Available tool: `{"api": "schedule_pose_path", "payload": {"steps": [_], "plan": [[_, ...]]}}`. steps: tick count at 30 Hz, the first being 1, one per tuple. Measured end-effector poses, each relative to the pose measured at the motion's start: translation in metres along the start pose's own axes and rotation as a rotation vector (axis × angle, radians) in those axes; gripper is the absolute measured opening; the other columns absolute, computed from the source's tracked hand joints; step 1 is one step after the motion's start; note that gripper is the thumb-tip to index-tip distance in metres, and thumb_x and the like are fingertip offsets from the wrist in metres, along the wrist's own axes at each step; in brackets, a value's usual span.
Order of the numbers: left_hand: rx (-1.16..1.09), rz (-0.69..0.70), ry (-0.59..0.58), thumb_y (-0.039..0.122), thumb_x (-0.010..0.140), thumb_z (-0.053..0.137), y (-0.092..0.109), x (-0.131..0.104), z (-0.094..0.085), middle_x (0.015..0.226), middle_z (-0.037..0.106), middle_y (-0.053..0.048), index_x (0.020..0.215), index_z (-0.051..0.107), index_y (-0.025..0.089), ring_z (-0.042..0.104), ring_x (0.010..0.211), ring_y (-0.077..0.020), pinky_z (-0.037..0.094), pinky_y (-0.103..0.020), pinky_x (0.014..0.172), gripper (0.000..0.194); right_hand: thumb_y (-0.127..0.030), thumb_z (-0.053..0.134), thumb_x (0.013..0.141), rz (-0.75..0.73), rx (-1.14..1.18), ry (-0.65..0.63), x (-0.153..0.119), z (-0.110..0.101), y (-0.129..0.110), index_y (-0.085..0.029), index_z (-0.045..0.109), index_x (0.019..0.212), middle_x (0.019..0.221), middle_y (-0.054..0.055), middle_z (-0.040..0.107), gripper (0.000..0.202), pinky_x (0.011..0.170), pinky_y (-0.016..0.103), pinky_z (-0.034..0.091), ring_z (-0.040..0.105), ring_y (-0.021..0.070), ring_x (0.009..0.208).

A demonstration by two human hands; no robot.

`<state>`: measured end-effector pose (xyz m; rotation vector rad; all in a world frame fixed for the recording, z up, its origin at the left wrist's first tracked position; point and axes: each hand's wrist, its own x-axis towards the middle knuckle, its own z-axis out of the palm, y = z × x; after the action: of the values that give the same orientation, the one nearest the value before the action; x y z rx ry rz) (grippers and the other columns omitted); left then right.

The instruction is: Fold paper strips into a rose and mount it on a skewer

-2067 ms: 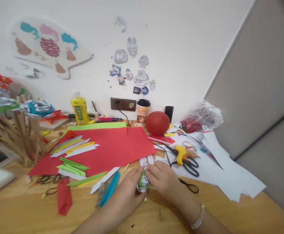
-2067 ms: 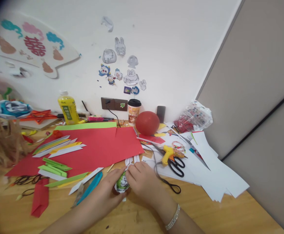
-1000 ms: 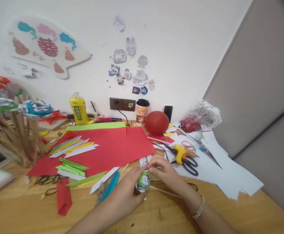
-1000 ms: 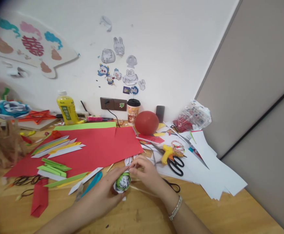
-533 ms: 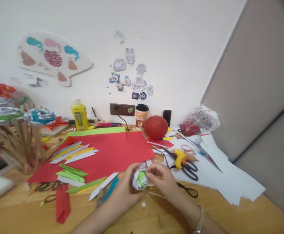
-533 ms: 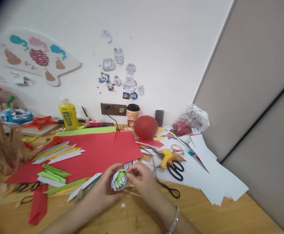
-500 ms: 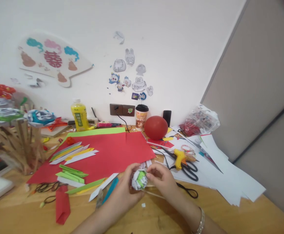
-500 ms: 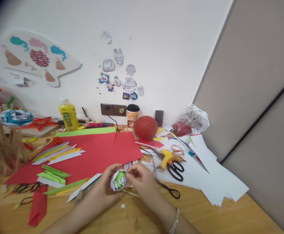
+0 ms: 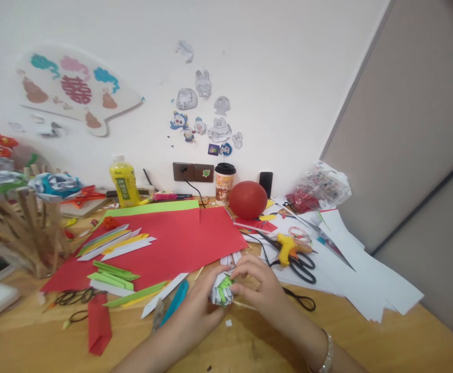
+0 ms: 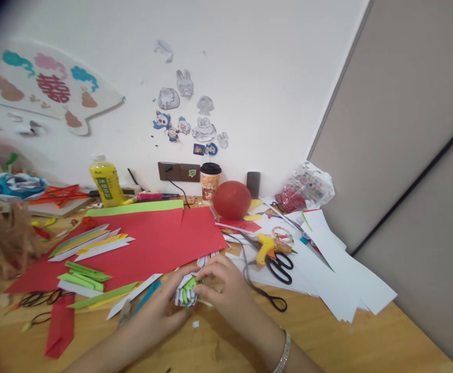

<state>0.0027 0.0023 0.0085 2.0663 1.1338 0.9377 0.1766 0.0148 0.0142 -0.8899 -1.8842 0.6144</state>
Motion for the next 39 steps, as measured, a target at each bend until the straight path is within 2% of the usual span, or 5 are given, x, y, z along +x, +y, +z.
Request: {"api": "schedule_pose_path", "payload": {"steps": [12,20,31,35,39], "plan": [[0.037,-0.006,-0.055,0.012,0.07,0.056,-0.01,-0.003,0.007,0.121,0.055,-0.009,0.121,0.039,0.022,0.051,0.113,-0.0236,0.043,-0.037,0.094,0.054,-0.022,0.053,0.087,-0.061,-0.15,-0.002,-0.002,0.003,-0.003,-0.019,0.06,0.077,0.08,0.002,0.058,0.013,0.07,0.028,0.044,0.055,0.0158,0.078],[-0.028,-0.038,-0.049,0.016,0.073,0.057,-0.012,-0.004,0.01,0.122,0.054,-0.009,0.122,0.038,0.023,0.052,0.113,-0.023,0.041,-0.038,0.097,0.053,-0.009,0.048,0.086,-0.571,-0.747,0.134,-0.008,0.004,-0.001,-0.015,0.058,0.078,0.073,0.005,0.059,0.014,0.063,0.032,0.041,0.05,0.0167,0.067],[-0.021,-0.011,0.01,0.014,0.071,0.058,-0.015,-0.006,0.015,0.12,0.055,-0.006,0.122,0.039,0.025,0.053,0.111,-0.0219,0.043,-0.036,0.095,0.055,-0.013,0.049,0.088,-0.466,-0.677,0.208,-0.007,0.005,-0.007,-0.016,0.057,0.079,0.072,0.005,0.06,0.013,0.062,0.032,0.043,0.05,0.0165,0.068],[0.021,-0.016,0.012,0.015,0.073,0.057,-0.014,-0.006,0.014,0.121,0.056,-0.006,0.121,0.041,0.025,0.052,0.113,-0.0216,0.043,-0.034,0.094,0.051,-0.008,0.047,0.087,-0.57,-0.765,0.173,-0.008,0.007,-0.002,-0.013,0.057,0.083,0.076,0.007,0.06,0.012,0.067,0.034,0.043,0.052,0.0182,0.073],[0.015,0.001,-0.003,0.013,0.074,0.057,-0.012,-0.005,0.013,0.124,0.055,-0.007,0.122,0.041,0.024,0.05,0.115,-0.0214,0.041,-0.033,0.096,0.052,-0.006,0.046,0.086,-0.553,-0.826,0.089,-0.01,0.007,0.004,-0.012,0.059,0.087,0.079,0.008,0.06,0.014,0.066,0.034,0.042,0.05,0.0192,0.072]]}}
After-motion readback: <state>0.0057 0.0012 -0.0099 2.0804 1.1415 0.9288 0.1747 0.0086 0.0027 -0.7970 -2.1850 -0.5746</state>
